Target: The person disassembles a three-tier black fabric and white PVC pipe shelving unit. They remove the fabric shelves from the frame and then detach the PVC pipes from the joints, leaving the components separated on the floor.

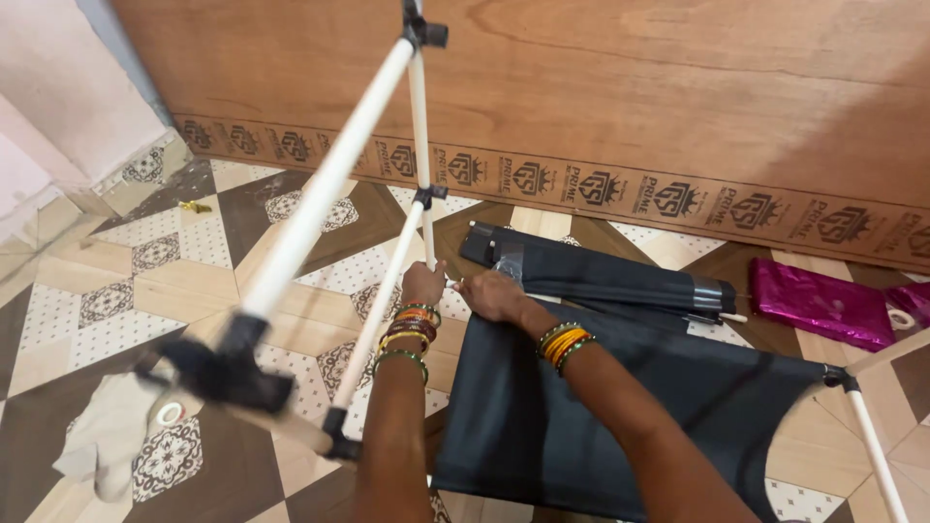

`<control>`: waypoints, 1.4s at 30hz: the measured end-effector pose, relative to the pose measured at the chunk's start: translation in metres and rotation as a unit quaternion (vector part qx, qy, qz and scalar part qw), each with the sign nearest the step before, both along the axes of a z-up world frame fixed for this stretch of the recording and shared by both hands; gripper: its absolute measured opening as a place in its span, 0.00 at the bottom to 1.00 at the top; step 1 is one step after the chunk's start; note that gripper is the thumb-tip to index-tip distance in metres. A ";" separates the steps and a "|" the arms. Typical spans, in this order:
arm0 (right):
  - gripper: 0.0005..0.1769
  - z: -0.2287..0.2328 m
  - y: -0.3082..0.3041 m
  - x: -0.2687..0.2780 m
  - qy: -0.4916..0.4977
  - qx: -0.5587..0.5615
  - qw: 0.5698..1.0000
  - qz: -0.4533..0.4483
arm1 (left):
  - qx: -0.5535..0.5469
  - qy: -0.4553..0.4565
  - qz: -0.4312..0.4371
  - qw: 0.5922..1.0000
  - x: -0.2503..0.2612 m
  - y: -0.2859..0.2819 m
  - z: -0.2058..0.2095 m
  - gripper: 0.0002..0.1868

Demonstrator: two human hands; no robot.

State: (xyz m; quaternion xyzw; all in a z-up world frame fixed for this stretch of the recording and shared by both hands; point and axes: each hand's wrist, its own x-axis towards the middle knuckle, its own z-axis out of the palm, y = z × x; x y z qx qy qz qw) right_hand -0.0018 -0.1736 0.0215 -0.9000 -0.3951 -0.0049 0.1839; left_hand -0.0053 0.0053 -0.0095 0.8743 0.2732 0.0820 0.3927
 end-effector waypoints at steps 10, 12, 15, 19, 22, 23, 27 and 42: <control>0.27 -0.022 0.002 -0.012 -0.158 -0.089 0.982 -0.059 | -0.039 0.076 0.033 0.996 0.009 -0.006 0.022 0.22; 0.28 -0.023 0.002 -0.009 -0.126 -0.094 0.986 -0.061 | -0.029 0.067 0.035 0.997 0.008 -0.007 0.021 0.22; 0.35 -0.020 0.001 -0.002 -0.083 -0.055 0.994 -0.040 | 0.002 0.039 0.020 0.999 0.005 -0.006 0.014 0.24; 0.34 -0.011 -0.003 0.006 0.024 -0.034 0.999 -0.025 | -0.002 0.023 -0.012 1.000 0.000 -0.004 0.005 0.26; 0.33 -0.008 -0.002 0.008 0.026 -0.008 0.999 0.030 | 0.011 0.027 -0.004 1.000 -0.001 -0.004 0.006 0.26; 0.34 -0.008 -0.002 0.008 0.007 -0.021 1.000 0.009 | 0.019 0.031 0.001 0.999 -0.001 -0.005 0.008 0.26; 0.32 -0.018 -0.004 0.003 -0.087 -0.048 0.994 -0.053 | 0.003 0.051 0.029 0.998 0.010 -0.013 0.020 0.25; 0.28 0.036 -0.031 -0.085 -0.214 0.051 0.967 0.125 | 0.002 0.008 0.017 1.000 0.021 0.013 -0.020 0.37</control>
